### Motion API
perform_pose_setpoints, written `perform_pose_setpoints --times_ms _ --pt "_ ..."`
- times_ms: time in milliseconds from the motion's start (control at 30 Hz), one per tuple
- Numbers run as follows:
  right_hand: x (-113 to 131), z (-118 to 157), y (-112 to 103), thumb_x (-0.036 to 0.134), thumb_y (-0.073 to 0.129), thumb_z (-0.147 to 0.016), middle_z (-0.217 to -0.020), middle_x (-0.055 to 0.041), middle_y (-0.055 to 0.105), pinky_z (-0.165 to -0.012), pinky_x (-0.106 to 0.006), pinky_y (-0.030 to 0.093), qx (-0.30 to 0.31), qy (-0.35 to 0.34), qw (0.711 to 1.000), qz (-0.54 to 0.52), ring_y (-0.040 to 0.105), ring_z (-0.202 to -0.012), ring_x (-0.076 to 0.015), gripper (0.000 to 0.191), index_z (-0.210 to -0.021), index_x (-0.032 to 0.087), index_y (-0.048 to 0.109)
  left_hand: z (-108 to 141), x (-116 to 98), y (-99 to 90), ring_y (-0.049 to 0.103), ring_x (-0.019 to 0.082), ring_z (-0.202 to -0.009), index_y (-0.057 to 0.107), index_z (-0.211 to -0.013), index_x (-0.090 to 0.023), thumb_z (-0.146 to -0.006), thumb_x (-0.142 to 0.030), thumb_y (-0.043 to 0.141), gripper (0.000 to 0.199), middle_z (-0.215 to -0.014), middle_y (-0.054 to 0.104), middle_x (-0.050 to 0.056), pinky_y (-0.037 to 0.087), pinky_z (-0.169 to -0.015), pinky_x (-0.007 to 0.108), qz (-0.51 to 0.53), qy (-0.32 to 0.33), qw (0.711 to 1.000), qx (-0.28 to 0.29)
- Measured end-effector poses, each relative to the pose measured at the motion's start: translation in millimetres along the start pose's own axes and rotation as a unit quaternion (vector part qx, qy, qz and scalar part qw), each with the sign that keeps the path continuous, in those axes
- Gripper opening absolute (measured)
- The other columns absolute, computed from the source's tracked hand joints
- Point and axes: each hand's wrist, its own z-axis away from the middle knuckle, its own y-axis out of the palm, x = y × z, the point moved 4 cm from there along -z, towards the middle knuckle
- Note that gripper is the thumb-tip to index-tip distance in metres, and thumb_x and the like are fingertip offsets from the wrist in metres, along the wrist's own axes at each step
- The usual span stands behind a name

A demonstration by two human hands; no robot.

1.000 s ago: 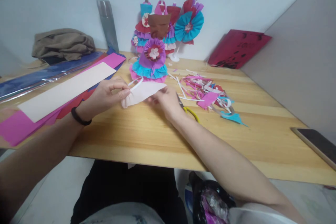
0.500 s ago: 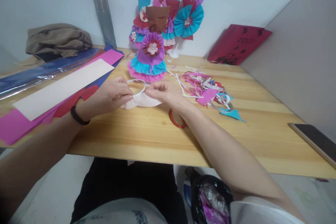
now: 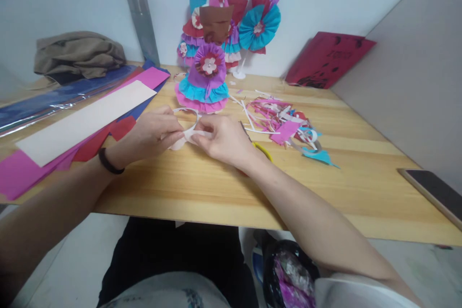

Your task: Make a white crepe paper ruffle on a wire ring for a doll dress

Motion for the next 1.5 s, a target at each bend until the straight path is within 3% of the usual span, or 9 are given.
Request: perform_pose_setpoints --times_ms 233,433,667,933,1367,1500 --pt "-3 2 8 0.028 0.068 -0.076 -0.065 -0.0012 0.062 -0.058 -0.03 0.034 -0.016 0.022 0.998 -0.049 0.051 -0.062 -0.0167 0.01 -0.067 0.025 0.066 0 0 0.4 0.045 0.017 -0.067 0.06 -0.062 -0.016 -0.092 -0.023 0.048 0.033 -0.063 0.059 0.003 0.035 -0.063 0.031 -0.001 -0.001 1.0 -0.005" --pt "1 4 16 0.027 0.064 -0.078 -0.068 -0.0015 0.064 -0.061 -0.029 0.037 0.005 0.018 0.998 -0.063 0.053 -0.064 -0.0157 0.012 -0.068 0.021 0.067 0 0 1.1 0.046 0.016 -0.068 0.053 -0.056 -0.017 -0.09 -0.019 0.048 0.034 -0.059 0.053 0.003 0.034 -0.063 0.03 0.01 -0.015 1.0 -0.006" --pt "-4 2 17 0.031 0.064 -0.077 -0.063 0.0002 0.059 -0.058 -0.028 0.036 0.013 0.027 0.994 -0.102 0.049 -0.059 -0.013 0.013 -0.07 0.02 0.066 0 1 0.3 0.047 0.017 -0.069 0.055 -0.059 -0.018 -0.09 -0.021 0.049 0.032 -0.059 0.053 0.002 0.036 -0.064 0.03 0.013 -0.026 1.0 0.0" --pt "-16 -1 16 0.035 0.069 -0.072 -0.063 -0.001 0.059 -0.054 -0.027 0.037 -0.027 0.067 0.992 -0.104 0.049 -0.058 -0.0136 0.017 -0.066 0.02 0.062 0 0 2.0 0.047 0.014 -0.065 0.062 -0.064 -0.016 -0.092 -0.022 0.049 0.031 -0.063 0.059 0.002 0.039 -0.067 0.028 0.011 -0.005 1.0 -0.014" --pt "-20 -1 18 0.035 0.066 -0.07 -0.057 0.0016 0.055 -0.049 -0.024 0.034 -0.047 0.082 0.993 -0.065 0.046 -0.053 -0.011 0.022 -0.062 0.018 0.056 1 -5 1.3 0.046 0.015 -0.066 0.057 -0.059 -0.015 -0.094 -0.023 0.046 0.037 -0.06 0.057 0.002 0.037 -0.065 0.028 0.035 0.018 0.999 -0.003" --pt "-19 0 16 0.032 0.067 -0.071 -0.065 0.0021 0.059 -0.053 -0.025 0.037 -0.053 0.069 0.993 -0.084 0.052 -0.056 -0.0126 0.021 -0.083 0.019 0.057 2 -4 2.1 0.047 0.015 -0.066 0.057 -0.06 -0.016 -0.095 -0.024 0.046 0.037 -0.062 0.059 0.003 0.038 -0.069 0.03 0.056 0.03 0.998 -0.011"
